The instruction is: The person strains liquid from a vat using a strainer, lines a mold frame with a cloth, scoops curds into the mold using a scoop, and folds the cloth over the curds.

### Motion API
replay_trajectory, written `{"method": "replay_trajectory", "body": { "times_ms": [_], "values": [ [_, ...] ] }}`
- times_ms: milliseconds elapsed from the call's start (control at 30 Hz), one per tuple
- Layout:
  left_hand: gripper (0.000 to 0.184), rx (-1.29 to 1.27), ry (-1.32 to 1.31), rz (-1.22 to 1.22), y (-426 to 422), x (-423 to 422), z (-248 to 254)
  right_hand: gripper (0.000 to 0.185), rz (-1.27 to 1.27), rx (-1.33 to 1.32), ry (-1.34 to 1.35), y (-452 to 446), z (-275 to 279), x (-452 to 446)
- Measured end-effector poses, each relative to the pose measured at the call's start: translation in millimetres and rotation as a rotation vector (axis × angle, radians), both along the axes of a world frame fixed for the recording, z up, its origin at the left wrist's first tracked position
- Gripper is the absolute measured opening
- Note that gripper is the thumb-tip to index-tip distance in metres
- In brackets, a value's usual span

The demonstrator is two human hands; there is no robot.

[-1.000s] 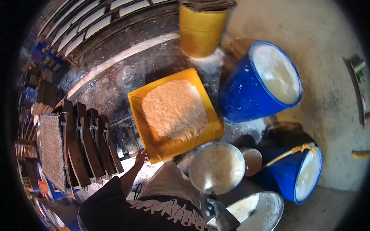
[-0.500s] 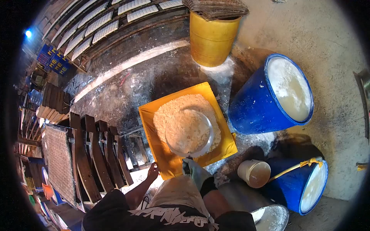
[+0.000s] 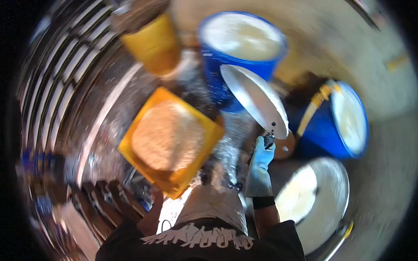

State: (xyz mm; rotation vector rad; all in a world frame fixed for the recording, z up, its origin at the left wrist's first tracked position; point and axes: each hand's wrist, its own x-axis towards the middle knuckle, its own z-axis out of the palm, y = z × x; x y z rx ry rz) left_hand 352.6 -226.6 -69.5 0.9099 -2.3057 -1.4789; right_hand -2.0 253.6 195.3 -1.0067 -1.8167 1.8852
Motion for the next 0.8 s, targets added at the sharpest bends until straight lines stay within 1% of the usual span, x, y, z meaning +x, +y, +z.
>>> {"method": "replay_trajectory", "body": {
  "times_ms": [33,67,100,133,167,200,233,267,300,333,400,433,467,500,533,567,667,700,733,767,800],
  "values": [
    [0.044,-0.051,0.084,0.143,4.4,-20.4,12.1,0.019,-0.025,-0.080,0.001,37.5,23.2,31.0],
    [0.044,-0.053,0.122,0.151,24.8,-44.6,20.2,0.017,-0.060,-0.156,0.009,79.7,36.9,64.7],
    [0.043,-0.057,0.159,0.159,45.8,-66.0,25.3,0.019,-0.136,-0.162,-0.021,127.0,26.6,99.9],
    [0.040,-0.411,0.008,0.052,54.4,-70.8,23.7,0.012,-0.202,-0.203,-0.090,170.8,15.7,136.8],
    [0.036,-0.782,-0.107,-0.063,55.5,-76.5,29.3,0.011,-0.265,-0.227,-0.176,214.0,6.6,177.4],
    [0.032,-1.180,-0.189,-0.124,57.8,-85.2,43.0,0.011,-0.311,-0.270,-0.260,251.2,-4.4,217.5],
    [0.032,-0.869,-0.296,-0.130,84.8,-94.0,57.7,0.012,-0.366,-0.299,-0.352,288.6,-20.8,259.3],
    [0.033,-0.583,-0.409,-0.085,111.3,-107.3,80.1,0.013,-0.450,-0.313,-0.443,320.8,-39.5,297.4],
    [0.043,-0.774,-0.425,-0.190,137.7,-121.4,90.6,0.014,-0.547,-0.316,-0.474,352.3,-76.4,339.1],
    [0.043,-0.800,-0.413,-0.227,155.6,-133.6,93.5,0.015,-0.634,-0.320,-0.509,380.5,-112.2,380.6],
    [0.047,-0.114,-0.469,-0.394,196.0,-148.9,99.6,0.021,-0.734,-0.271,-0.570,426.4,-151.3,450.6],
    [0.046,-0.075,-0.464,-0.418,234.9,-154.4,119.6,0.021,-0.787,-0.004,-0.801,452.8,-215.1,502.1],
    [0.047,-0.147,-0.423,-0.533,253.5,-158.9,122.6,0.023,-0.813,0.270,-1.026,464.6,-234.5,517.0],
    [0.047,-0.136,-0.396,-0.590,271.7,-162.6,124.8,0.027,-0.847,0.171,-1.108,474.7,-250.6,537.7],
    [0.048,-0.126,-0.371,-0.648,287.4,-165.9,128.7,0.032,-0.876,0.071,-1.191,482.6,-237.5,541.6],
    [0.050,-0.102,-0.468,-0.643,315.7,-167.5,147.1,0.037,-0.882,0.071,-1.093,488.2,-261.7,563.4],
    [0.056,-0.179,-0.594,-0.678,378.2,-167.0,181.5,0.038,-0.831,-0.046,-1.131,496.0,-307.0,583.2],
    [0.058,-0.172,-0.646,-0.696,390.7,-167.2,188.3,0.037,-0.824,-0.040,-1.118,491.4,-340.5,593.8],
    [0.059,-0.248,-0.690,-0.706,402.7,-165.9,195.4,0.037,-0.817,-0.078,-1.130,477.9,-379.5,603.4],
    [0.059,-0.257,-0.709,-0.717,410.5,-165.0,200.3,0.030,-0.823,-0.044,-1.084,462.5,-418.0,609.6],
    [0.058,-0.262,-0.725,-0.730,419.0,-164.2,205.3,0.026,-0.832,-0.006,-1.034,451.1,-445.1,611.2]
  ]
}}
